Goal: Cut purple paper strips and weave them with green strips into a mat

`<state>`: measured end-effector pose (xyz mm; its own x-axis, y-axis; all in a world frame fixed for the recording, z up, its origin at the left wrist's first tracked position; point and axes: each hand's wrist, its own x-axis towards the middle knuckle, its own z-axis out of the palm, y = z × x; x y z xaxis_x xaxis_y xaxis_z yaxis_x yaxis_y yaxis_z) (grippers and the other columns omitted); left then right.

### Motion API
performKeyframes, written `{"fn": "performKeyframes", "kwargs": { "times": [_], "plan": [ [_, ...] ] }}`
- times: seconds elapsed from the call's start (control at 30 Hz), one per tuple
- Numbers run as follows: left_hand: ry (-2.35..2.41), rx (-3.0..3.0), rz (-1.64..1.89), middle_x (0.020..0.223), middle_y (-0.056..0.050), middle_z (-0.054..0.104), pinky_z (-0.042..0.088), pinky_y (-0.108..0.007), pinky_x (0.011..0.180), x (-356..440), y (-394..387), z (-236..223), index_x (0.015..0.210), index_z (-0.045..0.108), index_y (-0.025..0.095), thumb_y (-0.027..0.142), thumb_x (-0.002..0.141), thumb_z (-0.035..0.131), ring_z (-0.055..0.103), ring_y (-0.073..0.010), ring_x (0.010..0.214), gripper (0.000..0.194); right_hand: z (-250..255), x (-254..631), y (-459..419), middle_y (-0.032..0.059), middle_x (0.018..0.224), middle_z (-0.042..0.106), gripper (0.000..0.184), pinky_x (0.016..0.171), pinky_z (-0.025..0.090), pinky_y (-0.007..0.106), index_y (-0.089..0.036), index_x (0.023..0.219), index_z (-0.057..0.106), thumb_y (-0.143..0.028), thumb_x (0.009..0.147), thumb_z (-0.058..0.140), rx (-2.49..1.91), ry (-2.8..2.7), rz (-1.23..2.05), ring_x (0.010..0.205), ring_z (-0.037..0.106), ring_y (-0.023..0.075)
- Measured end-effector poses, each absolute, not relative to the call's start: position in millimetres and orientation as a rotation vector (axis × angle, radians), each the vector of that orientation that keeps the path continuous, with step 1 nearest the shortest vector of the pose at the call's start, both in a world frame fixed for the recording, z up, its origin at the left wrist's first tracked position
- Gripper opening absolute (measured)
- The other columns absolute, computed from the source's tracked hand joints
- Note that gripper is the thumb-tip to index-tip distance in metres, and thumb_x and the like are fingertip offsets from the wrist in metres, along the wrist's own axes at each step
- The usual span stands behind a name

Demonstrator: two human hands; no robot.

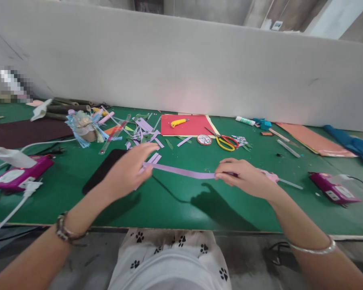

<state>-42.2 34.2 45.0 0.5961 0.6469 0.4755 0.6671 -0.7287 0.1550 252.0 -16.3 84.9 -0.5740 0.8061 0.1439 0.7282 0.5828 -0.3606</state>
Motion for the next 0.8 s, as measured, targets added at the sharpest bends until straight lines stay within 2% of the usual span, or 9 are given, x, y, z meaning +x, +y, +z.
{"fn": "performKeyframes", "kwargs": {
  "times": [0.07,0.13,0.17,0.27,0.37,0.47,0.53,0.63,0.8],
  "plan": [
    [-0.969,-2.973,-0.685,0.121,-0.011,0.052,0.034,-0.035,0.093,-15,22,51,0.117,0.044,0.013,0.035,0.084,0.038,0.045,-0.0215,0.111,0.040,83,245,-16,-0.0055,0.055,0.054,0.027,0.086,0.038,0.031,-0.019,0.077,0.058,-0.031,0.088,0.037,-1.185,-2.560,0.389,0.046,0.044,0.0072],
    [-0.957,-3.152,-0.550,0.091,-0.004,0.065,0.039,-0.032,0.085,2,13,56,0.098,0.057,0.016,0.037,0.085,0.039,0.056,-0.0182,0.089,0.031,83,242,-17,-0.0061,0.059,0.058,0.024,0.091,0.036,0.033,-0.020,0.081,0.059,-0.029,0.089,0.037,-1.167,-2.547,0.364,0.045,0.044,0.0062],
    [-1.012,-3.242,-0.475,0.073,-0.001,0.065,0.041,-0.028,0.075,6,10,57,0.086,0.060,0.017,0.036,0.086,0.038,0.058,-0.0156,0.075,0.030,83,243,-18,-0.0059,0.061,0.059,0.024,0.093,0.036,0.033,-0.020,0.081,0.059,-0.028,0.088,0.037,-1.180,-2.528,0.328,0.046,0.045,0.0061],
    [-1.212,-3.435,-0.341,0.042,0.005,0.050,0.036,-0.020,0.053,7,7,59,0.073,0.062,0.018,0.031,0.089,0.033,0.051,-0.0102,0.048,0.036,80,245,-23,-0.0033,0.069,0.063,0.022,0.097,0.031,0.039,-0.020,0.075,0.059,-0.023,0.086,0.039,-1.278,-2.486,0.110,0.057,0.053,0.0084],
    [-1.236,-3.537,-0.322,0.038,0.007,0.045,0.033,-0.018,0.049,7,5,61,0.079,0.064,0.019,0.030,0.090,0.031,0.047,-0.0084,0.041,0.036,73,235,-28,-0.0004,0.076,0.065,0.019,0.098,0.025,0.046,-0.021,0.076,0.059,-0.019,0.083,0.042,-1.314,-2.460,-0.237,0.070,0.057,0.0128],
    [-1.190,-3.584,-0.337,0.038,0.007,0.046,0.033,-0.018,0.047,16,4,64,0.070,0.061,0.018,0.025,0.089,0.032,0.046,-0.0077,0.039,0.036,63,214,-31,0.0001,0.072,0.064,0.020,0.095,0.028,0.040,-0.020,0.076,0.059,-0.015,0.082,0.040,-1.157,-2.467,-0.348,0.066,0.056,0.0116],
    [-1.174,-3.593,-0.366,0.039,0.006,0.048,0.033,-0.018,0.048,23,2,64,0.055,0.053,0.017,0.021,0.087,0.032,0.046,-0.0072,0.039,0.039,57,202,-31,-0.0007,0.061,0.061,0.023,0.079,0.037,0.028,-0.018,0.069,0.056,-0.015,0.082,0.038,-1.079,-2.496,-0.289,0.058,0.053,0.0100],
    [-1.218,-3.598,-0.384,0.039,0.004,0.049,0.035,-0.018,0.049,27,0,61,0.044,0.042,0.017,0.021,0.087,0.032,0.047,-0.0069,0.038,0.044,51,195,-29,-0.0018,0.053,0.058,0.023,0.055,0.032,0.022,-0.018,0.062,0.052,-0.015,0.081,0.039,-1.107,-2.506,-0.237,0.048,0.048,0.0088],
    [-1.405,-3.616,-0.384,0.043,0.006,0.054,0.038,-0.016,0.049,21,-2,56,0.063,0.056,0.017,0.028,0.088,0.031,0.048,-0.0067,0.037,0.037,47,203,-26,-0.0038,0.042,0.049,0.023,0.048,0.023,0.022,-0.018,0.058,0.051,-0.014,0.077,0.039,-1.138,-2.441,-0.421,0.039,0.036,0.0078]
  ]
}}
